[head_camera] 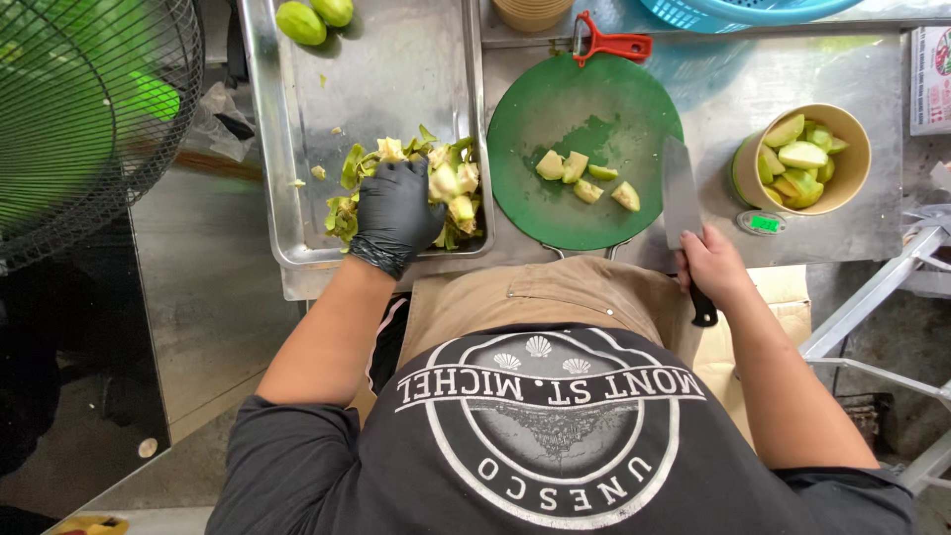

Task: The person chops small green fruits on a cutting board using a knife and places the pieces into a bowl.

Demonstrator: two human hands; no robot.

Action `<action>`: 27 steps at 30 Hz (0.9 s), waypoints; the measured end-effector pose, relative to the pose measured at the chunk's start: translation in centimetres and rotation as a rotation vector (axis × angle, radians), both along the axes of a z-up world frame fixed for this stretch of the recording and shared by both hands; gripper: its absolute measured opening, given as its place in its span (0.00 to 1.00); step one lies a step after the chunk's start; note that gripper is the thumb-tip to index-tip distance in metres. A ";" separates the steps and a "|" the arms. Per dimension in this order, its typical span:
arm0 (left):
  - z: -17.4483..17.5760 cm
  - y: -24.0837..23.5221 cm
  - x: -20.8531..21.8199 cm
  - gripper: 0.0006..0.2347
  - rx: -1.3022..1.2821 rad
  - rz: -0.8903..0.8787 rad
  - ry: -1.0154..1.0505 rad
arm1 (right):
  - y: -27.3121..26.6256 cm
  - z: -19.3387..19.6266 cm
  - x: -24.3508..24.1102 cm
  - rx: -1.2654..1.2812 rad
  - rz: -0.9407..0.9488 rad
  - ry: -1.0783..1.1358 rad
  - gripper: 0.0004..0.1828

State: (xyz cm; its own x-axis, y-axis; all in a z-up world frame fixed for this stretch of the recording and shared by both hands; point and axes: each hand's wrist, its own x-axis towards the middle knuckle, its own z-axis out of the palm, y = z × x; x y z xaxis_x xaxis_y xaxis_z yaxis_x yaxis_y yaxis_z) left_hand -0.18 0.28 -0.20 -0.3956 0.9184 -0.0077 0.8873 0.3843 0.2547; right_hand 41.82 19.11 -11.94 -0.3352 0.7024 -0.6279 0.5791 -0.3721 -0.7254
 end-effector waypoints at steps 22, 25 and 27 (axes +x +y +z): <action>-13.6 12.9 8.3 0.18 0.151 -0.550 0.004 | -1.7 -1.5 -3.8 0.789 0.196 -0.088 0.25; -12.9 14.4 7.5 0.17 0.131 -0.561 0.023 | -0.6 -0.9 -7.3 1.093 0.265 0.074 0.33; -12.6 14.2 7.0 0.14 0.184 -0.504 -0.098 | 0.0 -0.6 -9.4 0.996 0.293 0.021 0.30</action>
